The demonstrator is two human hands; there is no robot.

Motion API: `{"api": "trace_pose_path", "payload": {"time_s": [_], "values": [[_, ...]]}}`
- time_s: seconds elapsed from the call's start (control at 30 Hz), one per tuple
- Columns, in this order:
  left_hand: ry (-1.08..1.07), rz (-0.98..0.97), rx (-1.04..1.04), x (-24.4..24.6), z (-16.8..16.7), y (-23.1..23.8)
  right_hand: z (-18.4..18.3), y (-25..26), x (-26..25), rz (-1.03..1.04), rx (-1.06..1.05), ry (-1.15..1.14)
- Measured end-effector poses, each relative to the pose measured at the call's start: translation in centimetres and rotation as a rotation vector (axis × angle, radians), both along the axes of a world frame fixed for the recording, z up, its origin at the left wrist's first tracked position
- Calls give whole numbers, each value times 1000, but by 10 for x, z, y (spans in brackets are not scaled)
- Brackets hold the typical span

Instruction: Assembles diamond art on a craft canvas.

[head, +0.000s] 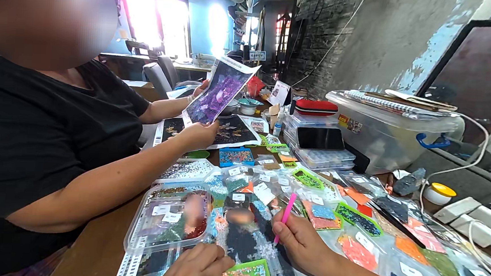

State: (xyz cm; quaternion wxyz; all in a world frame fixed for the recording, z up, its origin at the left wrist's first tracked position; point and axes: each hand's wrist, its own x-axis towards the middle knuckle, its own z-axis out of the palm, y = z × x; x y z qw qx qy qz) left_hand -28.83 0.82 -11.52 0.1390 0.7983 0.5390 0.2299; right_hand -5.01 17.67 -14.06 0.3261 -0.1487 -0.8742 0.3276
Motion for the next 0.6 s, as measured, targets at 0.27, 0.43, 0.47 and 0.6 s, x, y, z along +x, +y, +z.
{"api": "trace_pose_path", "payload": {"time_s": [0.27,0.43,0.47,0.6], "values": [[-25,-6,-7,-2,-2,1,5,-3,1,-85,-208,18],[-29,-15,1,-3,-3,1,3,-3,1,-87,-180,14],[-28,-17,4,-3,-3,0,3,-3,0,-87,-178,19],[-33,-14,6,-3,-3,0,3,-5,-1,-70,-211,73]]}}
